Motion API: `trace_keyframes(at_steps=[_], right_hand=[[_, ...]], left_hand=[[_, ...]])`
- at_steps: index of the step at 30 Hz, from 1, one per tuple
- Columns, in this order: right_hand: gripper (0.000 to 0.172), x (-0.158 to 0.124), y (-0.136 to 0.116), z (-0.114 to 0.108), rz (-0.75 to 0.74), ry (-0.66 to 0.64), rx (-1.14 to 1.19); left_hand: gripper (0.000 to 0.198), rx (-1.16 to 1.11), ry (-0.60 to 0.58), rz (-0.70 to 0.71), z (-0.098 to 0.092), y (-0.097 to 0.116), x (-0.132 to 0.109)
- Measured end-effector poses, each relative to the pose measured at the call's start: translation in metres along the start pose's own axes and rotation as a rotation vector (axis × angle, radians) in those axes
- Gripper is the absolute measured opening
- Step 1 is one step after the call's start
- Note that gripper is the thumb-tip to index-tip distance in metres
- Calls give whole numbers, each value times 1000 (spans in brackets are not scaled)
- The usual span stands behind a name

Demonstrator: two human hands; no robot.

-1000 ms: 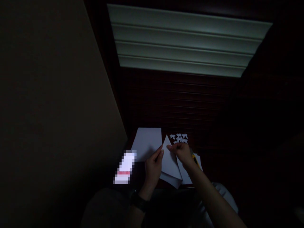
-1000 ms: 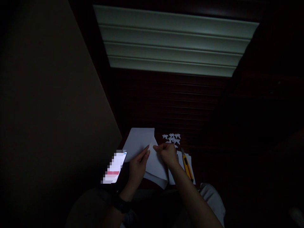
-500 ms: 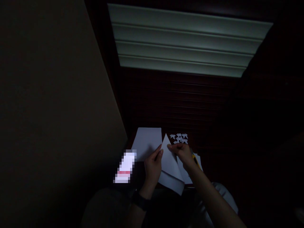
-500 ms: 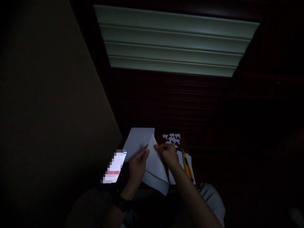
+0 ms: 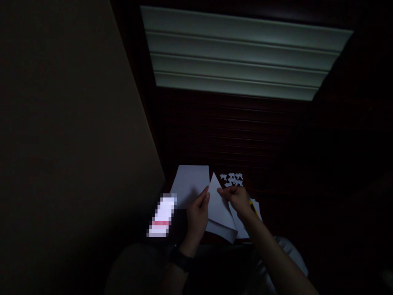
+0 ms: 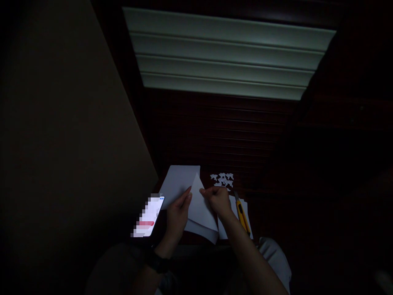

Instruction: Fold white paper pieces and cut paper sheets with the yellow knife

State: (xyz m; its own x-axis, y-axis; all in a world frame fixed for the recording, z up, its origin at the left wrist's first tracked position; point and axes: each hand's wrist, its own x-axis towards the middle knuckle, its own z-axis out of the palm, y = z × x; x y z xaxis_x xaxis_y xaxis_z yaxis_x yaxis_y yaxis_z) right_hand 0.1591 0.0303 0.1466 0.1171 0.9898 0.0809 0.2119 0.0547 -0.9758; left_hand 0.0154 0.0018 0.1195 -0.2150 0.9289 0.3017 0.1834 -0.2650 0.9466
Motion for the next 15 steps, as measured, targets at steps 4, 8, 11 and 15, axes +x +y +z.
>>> trace_keyframes(at_steps=[4, 8, 11, 15], right_hand=[[37, -2, 0, 0, 4, -13, 11], [36, -4, 0, -1, 5, -44, 34], [38, -5, -1, -1, 5, -23, 13], [38, -5, -1, -1, 6, -49, 7]], left_hand=[[33, -11, -2, -8, -1, 2, 0], [34, -24, -10, -16, -2, 5, 1], [34, -28, 6, -17, -2, 6, 2], [34, -36, 29, -21, -1, 4, 3]])
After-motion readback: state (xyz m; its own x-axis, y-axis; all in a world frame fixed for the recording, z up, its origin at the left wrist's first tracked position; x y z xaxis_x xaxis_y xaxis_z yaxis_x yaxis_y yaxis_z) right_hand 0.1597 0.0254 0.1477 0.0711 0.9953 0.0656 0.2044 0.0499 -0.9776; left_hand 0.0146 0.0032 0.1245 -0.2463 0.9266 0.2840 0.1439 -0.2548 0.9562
